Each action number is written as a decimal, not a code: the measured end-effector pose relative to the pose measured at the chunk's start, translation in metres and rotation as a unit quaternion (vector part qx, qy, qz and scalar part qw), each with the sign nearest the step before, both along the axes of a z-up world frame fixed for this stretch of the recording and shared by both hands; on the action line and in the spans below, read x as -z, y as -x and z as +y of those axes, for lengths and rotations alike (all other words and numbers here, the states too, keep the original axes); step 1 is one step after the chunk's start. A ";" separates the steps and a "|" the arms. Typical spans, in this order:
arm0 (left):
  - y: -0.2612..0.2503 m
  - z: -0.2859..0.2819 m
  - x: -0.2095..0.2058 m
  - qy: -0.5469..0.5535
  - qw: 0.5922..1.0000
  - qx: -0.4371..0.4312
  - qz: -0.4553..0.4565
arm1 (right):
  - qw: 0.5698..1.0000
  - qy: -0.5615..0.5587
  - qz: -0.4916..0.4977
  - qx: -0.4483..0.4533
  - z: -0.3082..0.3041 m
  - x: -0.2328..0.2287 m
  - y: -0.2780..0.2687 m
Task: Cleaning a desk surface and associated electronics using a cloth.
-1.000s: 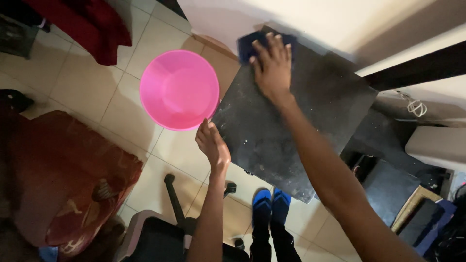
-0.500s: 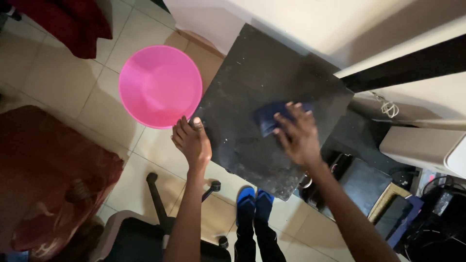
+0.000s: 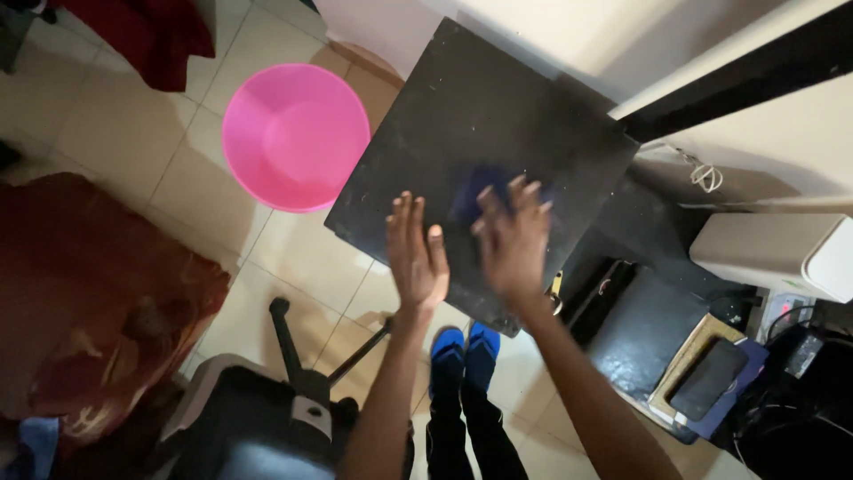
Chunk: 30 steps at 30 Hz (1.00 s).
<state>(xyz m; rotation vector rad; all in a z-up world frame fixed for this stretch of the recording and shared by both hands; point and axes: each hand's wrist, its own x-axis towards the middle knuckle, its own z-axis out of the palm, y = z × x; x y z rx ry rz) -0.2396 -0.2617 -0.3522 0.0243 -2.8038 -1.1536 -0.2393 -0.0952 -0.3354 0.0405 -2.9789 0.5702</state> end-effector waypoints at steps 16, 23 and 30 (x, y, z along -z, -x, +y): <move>-0.047 -0.042 -0.020 -0.088 0.994 -0.061 -0.020 | 0.997 -0.068 -0.047 0.002 0.110 0.010 -0.032; -0.053 -0.051 -0.030 -0.126 0.990 -0.058 -0.035 | 0.986 -0.045 0.123 0.104 0.037 0.056 0.054; -0.059 -0.051 -0.026 -0.174 0.981 -0.082 0.010 | 0.992 0.016 -0.023 -0.123 -0.113 -0.005 0.037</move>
